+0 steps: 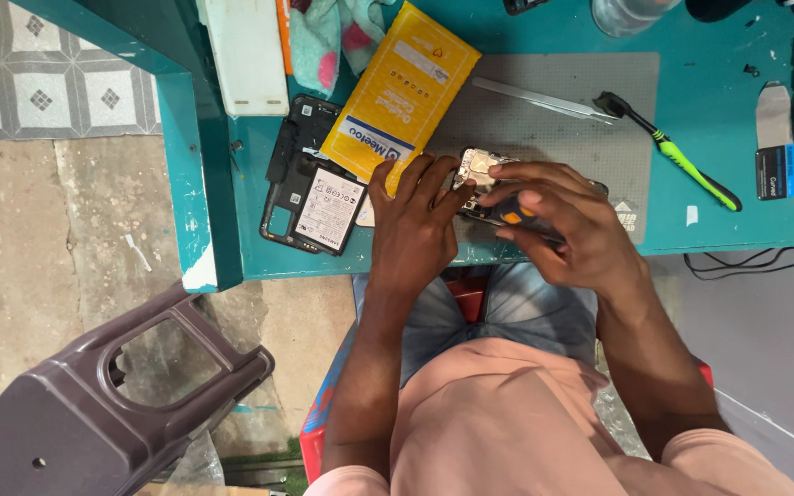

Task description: The person disassembles a mobile phone using a spudger and tweezers, removes components from the internal frame, and scrapes the edges of the device.

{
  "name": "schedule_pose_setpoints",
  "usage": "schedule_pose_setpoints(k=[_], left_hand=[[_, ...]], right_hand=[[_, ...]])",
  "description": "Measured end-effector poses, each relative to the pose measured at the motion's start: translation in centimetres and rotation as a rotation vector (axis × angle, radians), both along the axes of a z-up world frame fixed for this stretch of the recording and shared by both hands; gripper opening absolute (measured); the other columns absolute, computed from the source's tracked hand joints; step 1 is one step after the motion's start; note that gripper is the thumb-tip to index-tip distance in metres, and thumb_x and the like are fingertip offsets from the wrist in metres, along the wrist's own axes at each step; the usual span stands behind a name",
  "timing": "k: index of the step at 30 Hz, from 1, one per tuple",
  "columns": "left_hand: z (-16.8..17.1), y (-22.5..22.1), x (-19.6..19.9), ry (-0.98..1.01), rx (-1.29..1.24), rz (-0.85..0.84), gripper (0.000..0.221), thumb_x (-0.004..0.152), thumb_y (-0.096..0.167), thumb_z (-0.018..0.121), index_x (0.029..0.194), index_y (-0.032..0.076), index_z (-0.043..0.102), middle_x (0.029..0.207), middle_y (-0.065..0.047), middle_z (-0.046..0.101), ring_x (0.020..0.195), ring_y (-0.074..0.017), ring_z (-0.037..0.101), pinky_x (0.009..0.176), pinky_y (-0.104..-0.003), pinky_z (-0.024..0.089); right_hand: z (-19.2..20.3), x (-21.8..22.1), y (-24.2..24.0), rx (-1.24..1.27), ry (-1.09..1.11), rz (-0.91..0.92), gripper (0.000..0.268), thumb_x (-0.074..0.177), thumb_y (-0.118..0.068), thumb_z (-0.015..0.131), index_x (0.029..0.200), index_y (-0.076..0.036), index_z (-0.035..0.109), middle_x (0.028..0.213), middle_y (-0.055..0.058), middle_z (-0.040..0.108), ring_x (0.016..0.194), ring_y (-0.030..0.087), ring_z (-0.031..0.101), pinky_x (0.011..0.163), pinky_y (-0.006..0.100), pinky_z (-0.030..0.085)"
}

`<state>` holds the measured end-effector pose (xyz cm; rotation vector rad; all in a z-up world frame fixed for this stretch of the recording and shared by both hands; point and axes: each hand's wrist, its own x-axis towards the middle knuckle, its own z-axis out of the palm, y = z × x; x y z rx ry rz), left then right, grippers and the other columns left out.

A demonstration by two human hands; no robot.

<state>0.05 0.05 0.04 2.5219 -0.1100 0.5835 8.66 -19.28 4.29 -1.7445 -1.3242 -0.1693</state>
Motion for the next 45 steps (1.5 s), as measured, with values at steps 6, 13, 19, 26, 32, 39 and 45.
schedule_pose_setpoints(k=[6, 13, 19, 26, 32, 39, 45], left_hand=[[-0.1, 0.1, 0.0, 0.003, -0.002, -0.010, 0.033, 0.083, 0.001, 0.068, 0.112, 0.013, 0.077, 0.132, -0.004, 0.063, 0.132, -0.0254, 0.054, 0.117, -0.058, 0.027], [-0.1, -0.1, 0.0, -0.010, 0.002, 0.004, 0.032, 0.086, 0.000, 0.068, 0.114, 0.013, 0.077, 0.133, -0.004, 0.063, 0.133, -0.0244, 0.054, 0.118, -0.057, 0.027], [0.0, 0.0, -0.1, 0.002, -0.009, -0.007, 0.032, 0.084, 0.000, 0.069, 0.113, 0.012, 0.076, 0.132, -0.004, 0.063, 0.132, -0.0245, 0.054, 0.117, -0.058, 0.027], [-0.2, 0.0, 0.0, -0.003, 0.005, -0.003, 0.033, 0.086, -0.001, 0.068, 0.114, 0.013, 0.076, 0.133, -0.004, 0.062, 0.132, -0.0244, 0.054, 0.116, -0.058, 0.028], [-0.1, 0.0, -0.1, -0.003, -0.009, -0.008, 0.033, 0.085, -0.001, 0.067, 0.113, 0.013, 0.076, 0.132, -0.005, 0.062, 0.132, -0.0247, 0.054, 0.116, -0.058, 0.028], [-0.2, 0.0, -0.1, -0.007, 0.004, -0.001, 0.032, 0.087, -0.001, 0.068, 0.114, 0.014, 0.076, 0.134, -0.004, 0.062, 0.133, -0.0244, 0.053, 0.118, -0.057, 0.027], [0.0, 0.0, -0.1, 0.016, -0.007, -0.009, 0.034, 0.082, 0.000, 0.067, 0.113, 0.013, 0.076, 0.133, -0.005, 0.063, 0.133, -0.0255, 0.053, 0.117, -0.059, 0.026]], right_hand=[[-0.9, -0.2, 0.0, 0.000, -0.097, -0.131, 0.103, 0.084, -0.015, 0.095, 0.160, -0.034, 0.028, 0.110, 0.005, 0.072, 0.116, 0.028, 0.069, 0.101, 0.043, 0.052], [0.0, 0.1, -0.5, -0.031, 0.081, 0.055, 0.094, 0.085, 0.001, 0.080, 0.156, -0.036, 0.031, 0.126, 0.020, 0.068, 0.112, 0.024, 0.074, 0.103, 0.045, 0.056], [-0.1, -0.1, 0.2, -0.043, -0.139, -0.116, 0.100, 0.081, -0.019, 0.095, 0.156, -0.031, 0.030, 0.109, 0.006, 0.072, 0.114, 0.028, 0.069, 0.094, 0.041, 0.053], [0.5, 0.1, -0.2, -0.043, 0.018, 0.006, 0.096, 0.082, 0.000, 0.086, 0.154, -0.032, 0.032, 0.119, 0.016, 0.070, 0.111, 0.028, 0.073, 0.092, 0.040, 0.059], [0.4, -0.1, 0.4, -0.051, -0.118, -0.100, 0.097, 0.080, -0.012, 0.093, 0.154, -0.029, 0.033, 0.112, 0.008, 0.072, 0.116, 0.032, 0.069, 0.095, 0.041, 0.056], [-0.6, -0.1, 0.0, -0.025, -0.082, -0.107, 0.096, 0.080, -0.013, 0.091, 0.155, -0.033, 0.034, 0.114, 0.004, 0.073, 0.119, 0.026, 0.068, 0.110, 0.050, 0.052], [-1.4, -0.1, -0.4, -0.050, -0.083, -0.076, 0.099, 0.084, -0.014, 0.091, 0.159, -0.033, 0.030, 0.118, 0.005, 0.074, 0.128, 0.029, 0.065, 0.119, 0.051, 0.046]])
